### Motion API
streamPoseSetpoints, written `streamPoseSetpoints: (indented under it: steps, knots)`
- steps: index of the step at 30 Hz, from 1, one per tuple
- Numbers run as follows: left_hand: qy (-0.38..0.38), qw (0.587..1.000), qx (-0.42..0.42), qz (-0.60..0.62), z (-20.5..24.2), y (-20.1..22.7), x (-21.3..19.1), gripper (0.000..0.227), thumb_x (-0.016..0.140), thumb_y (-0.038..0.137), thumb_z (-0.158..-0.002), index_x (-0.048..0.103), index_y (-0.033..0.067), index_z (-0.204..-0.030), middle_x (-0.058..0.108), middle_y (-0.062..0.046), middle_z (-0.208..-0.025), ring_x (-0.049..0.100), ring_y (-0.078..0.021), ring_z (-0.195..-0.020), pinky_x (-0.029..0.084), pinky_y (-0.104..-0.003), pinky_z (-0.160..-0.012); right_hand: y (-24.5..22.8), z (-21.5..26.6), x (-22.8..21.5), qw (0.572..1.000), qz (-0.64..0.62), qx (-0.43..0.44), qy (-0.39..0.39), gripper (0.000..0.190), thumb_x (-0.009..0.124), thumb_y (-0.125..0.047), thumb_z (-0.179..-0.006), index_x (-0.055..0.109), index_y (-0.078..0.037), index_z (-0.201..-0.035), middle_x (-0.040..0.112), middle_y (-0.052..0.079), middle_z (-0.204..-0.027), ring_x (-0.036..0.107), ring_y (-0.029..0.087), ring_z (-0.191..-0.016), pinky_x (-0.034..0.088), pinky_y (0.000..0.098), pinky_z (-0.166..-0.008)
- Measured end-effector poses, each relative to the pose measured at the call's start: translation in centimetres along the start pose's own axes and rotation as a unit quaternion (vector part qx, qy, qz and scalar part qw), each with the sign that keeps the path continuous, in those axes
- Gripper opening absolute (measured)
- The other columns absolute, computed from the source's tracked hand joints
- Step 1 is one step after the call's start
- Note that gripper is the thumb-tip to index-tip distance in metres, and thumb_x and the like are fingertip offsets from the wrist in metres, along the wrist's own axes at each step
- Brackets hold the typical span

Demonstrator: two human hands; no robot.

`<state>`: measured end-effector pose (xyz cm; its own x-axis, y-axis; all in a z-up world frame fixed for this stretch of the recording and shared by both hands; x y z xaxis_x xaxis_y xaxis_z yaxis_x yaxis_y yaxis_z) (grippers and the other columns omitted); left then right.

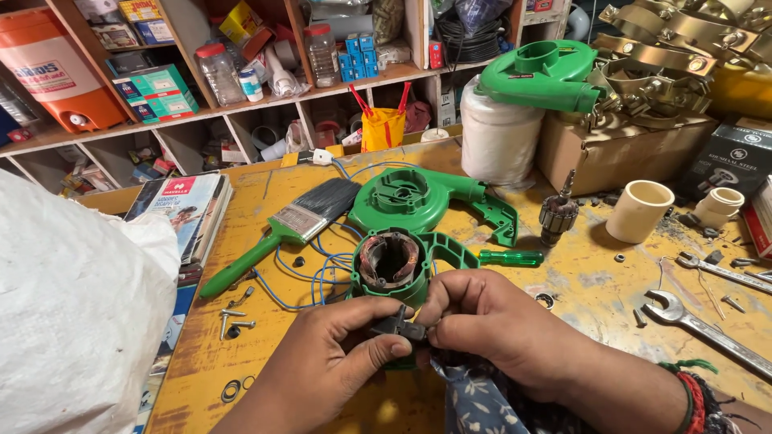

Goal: The person disassembles a green blower, using a screwdriver to remove small components and a cloth to wipe the internal parts. They then clean the housing with a brush before reassembling the unit by hand.

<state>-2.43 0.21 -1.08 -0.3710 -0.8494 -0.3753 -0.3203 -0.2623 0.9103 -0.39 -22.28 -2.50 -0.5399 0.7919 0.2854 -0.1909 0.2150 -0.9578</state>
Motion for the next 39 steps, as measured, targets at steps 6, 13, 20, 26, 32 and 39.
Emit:
streamPoseSetpoints:
  steps: [6,13,20,26,32,39]
  knots:
    - [-0.003,1.000,0.010,0.021,0.1,-0.2,-0.1,0.031,0.074,0.016,-0.090,0.073,-0.0008,-0.115,0.081,-0.007,-0.102,0.071,-0.0094,-0.094,0.059,-0.028,-0.085,0.1,-0.1,-0.1,1.000,0.010,0.004,0.007,0.008,0.067,-0.001,-0.084,0.067,0.000,-0.093,0.073,0.008,-0.085,0.069,0.015,-0.076,0.054,0.0279,-0.072]
    - [0.016,0.999,0.004,-0.030,0.2,0.1,-0.3,0.033,0.076,0.020,-0.087,0.074,0.0001,-0.114,0.083,-0.008,-0.099,0.074,-0.0096,-0.090,0.060,-0.028,-0.082,0.3,0.0,-0.3,1.000,0.014,0.008,0.019,0.011,0.067,0.001,-0.083,0.067,0.001,-0.094,0.074,0.009,-0.086,0.070,0.015,-0.075,0.055,0.0284,-0.071]
    - [0.037,0.997,0.033,-0.064,0.0,1.6,-0.6,0.037,0.078,0.021,-0.084,0.072,0.0022,-0.116,0.079,-0.008,-0.101,0.075,-0.0130,-0.091,0.061,-0.030,-0.080,-0.1,-0.1,-0.1,0.999,0.007,0.022,0.021,0.013,0.066,0.002,-0.080,0.066,0.001,-0.093,0.075,0.009,-0.086,0.072,0.016,-0.077,0.056,0.0288,-0.071]
    - [0.081,0.947,0.235,-0.204,0.5,1.0,-0.7,0.035,0.075,0.009,-0.084,0.070,0.0025,-0.118,0.074,-0.013,-0.110,0.072,-0.0212,-0.103,0.056,-0.034,-0.089,-0.2,0.3,0.5,0.999,0.041,-0.011,-0.004,0.012,0.066,-0.004,-0.085,0.067,0.001,-0.096,0.075,0.009,-0.086,0.072,0.015,-0.079,0.056,0.0286,-0.074]
    - [0.042,0.996,0.079,-0.004,-0.2,-0.8,-0.7,0.024,0.068,-0.001,-0.090,0.070,0.0016,-0.114,0.073,-0.009,-0.108,0.073,-0.0141,-0.101,0.061,-0.029,-0.090,-3.9,0.6,-0.9,0.890,0.377,-0.190,0.172,0.022,0.066,-0.021,-0.096,0.069,0.000,-0.086,0.062,0.008,-0.070,0.059,0.017,-0.067,0.048,0.0343,-0.061]
    - [0.013,0.997,0.021,0.075,-0.3,0.0,-0.6,0.030,0.060,-0.003,-0.093,0.065,0.0026,-0.121,0.067,-0.007,-0.114,0.066,-0.0114,-0.107,0.053,-0.028,-0.094,-3.0,-1.7,-8.5,0.627,0.723,-0.094,0.275,0.029,0.067,-0.009,-0.078,0.076,-0.010,-0.105,0.072,0.011,-0.104,0.068,0.033,-0.099,0.054,0.0447,-0.085]
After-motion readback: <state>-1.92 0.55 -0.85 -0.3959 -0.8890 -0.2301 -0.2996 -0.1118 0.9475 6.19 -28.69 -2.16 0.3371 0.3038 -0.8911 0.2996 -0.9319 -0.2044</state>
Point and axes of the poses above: each hand's wrist, its own z-axis away from the middle knuckle, its own x-axis out of the palm, y = z × x, the point moved 1 cm from there along -z, towards the middle knuckle
